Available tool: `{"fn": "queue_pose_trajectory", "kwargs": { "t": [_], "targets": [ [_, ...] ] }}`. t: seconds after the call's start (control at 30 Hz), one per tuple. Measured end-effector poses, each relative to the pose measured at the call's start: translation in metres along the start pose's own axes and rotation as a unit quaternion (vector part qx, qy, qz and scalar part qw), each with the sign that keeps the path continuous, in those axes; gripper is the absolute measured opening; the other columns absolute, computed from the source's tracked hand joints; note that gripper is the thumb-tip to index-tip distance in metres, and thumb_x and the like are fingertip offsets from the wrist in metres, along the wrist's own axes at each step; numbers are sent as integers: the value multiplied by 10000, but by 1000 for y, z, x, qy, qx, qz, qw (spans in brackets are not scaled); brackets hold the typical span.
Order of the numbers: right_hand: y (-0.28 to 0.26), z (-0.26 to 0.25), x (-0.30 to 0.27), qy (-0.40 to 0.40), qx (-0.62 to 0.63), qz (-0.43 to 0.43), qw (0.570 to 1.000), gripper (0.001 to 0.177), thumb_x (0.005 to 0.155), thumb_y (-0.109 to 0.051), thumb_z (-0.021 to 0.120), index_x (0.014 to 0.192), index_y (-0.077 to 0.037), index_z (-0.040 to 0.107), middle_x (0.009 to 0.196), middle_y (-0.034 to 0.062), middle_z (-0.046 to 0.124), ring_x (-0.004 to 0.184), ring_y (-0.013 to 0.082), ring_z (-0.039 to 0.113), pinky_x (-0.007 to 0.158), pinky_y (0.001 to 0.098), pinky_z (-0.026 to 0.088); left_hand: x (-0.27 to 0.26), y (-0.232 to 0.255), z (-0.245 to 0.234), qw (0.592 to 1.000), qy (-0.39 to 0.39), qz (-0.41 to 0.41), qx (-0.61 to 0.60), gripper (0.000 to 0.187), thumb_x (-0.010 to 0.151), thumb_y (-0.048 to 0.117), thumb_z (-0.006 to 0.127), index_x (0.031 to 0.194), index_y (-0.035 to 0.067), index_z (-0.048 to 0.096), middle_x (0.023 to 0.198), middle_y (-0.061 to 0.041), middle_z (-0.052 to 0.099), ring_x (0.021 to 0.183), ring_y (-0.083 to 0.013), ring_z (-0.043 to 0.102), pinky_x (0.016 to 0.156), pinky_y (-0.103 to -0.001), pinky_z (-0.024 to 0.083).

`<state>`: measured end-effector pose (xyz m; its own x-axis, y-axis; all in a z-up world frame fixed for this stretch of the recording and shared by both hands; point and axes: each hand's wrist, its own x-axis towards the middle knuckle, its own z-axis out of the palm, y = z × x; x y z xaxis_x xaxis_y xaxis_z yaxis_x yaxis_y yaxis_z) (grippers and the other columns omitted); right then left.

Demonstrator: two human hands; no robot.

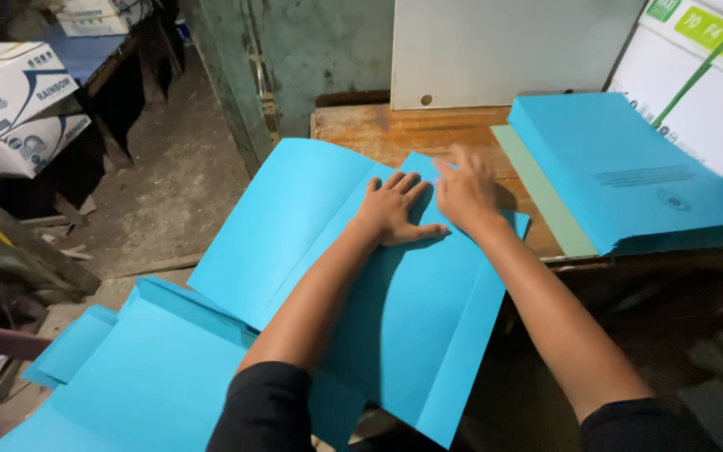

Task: The person folds light blue paper sheets on a wooden table. They align the edges, fold the paper in half, and press the crease flat with both hands. The folded sheets are stacked on the table.

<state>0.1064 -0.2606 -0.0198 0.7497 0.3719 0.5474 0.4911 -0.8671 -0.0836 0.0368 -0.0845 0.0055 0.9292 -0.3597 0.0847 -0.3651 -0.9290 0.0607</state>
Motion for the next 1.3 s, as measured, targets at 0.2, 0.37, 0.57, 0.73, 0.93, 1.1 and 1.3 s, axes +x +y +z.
{"fn": "queue_pose_trajectory", "kwargs": {
  "t": [0.2,0.37,0.57,0.73,0.93,1.1,1.3],
  "targets": [
    [11,-1,-9,-175,75,30,981,403,1070,-463,451,1437,-400,605,1580,11,526,1531,345,360,1235,656,184,17,-8,26,1000,4,-28,-8,906,861,870,257,1585,328,309,1671,38,309,1568,-185,230,1248,-577,189],
    [4,-12,-16,-188,45,64,979,417,1059,-500,451,1439,-421,606,1614,42,482,1565,365,284,1230,713,73,29,-15,42,997,16,-46,-57,849,885,802,301,1529,248,319,1665,9,335,1572,-193,248,1261,-579,184],
    [7,-28,-36,-167,-18,100,981,513,1047,-523,470,1397,-218,686,1606,165,492,1565,424,281,1203,739,-1,18,-6,29,998,-6,-55,-26,949,893,819,239,1608,195,223,1706,-5,265,1593,-193,207,1278,-557,158],
    [16,-34,-55,-178,28,124,976,624,1060,-585,418,1523,-192,563,1628,183,440,1535,458,308,1196,748,23,10,0,14,998,-17,-57,-22,1012,893,836,207,1646,162,183,1725,-16,228,1602,-202,177,1285,-550,132],
    [5,-52,-59,-196,71,152,966,642,1046,-590,411,1552,-208,512,1662,147,389,1556,424,267,1243,645,149,2,5,3,997,-26,-72,-28,1029,876,865,214,1647,184,245,1735,-36,204,1612,-225,153,1294,-542,115],
    [9,-51,-60,-195,97,164,962,636,1034,-603,440,1541,-229,527,1657,128,401,1560,404,266,1251,622,150,-4,5,-2,992,-23,-112,-47,901,916,792,276,1631,244,296,1724,-62,215,1605,-255,161,1271,-599,116],
    [8,-58,-57,-194,116,169,959,692,1016,-634,458,1539,-185,521,1669,165,371,1576,400,230,1266,601,120,-71,8,-13,998,-50,-35,-35,956,892,816,303,1651,237,248,1727,-145,179,1607,-348,125,1250,-671,87]
  ]
}}
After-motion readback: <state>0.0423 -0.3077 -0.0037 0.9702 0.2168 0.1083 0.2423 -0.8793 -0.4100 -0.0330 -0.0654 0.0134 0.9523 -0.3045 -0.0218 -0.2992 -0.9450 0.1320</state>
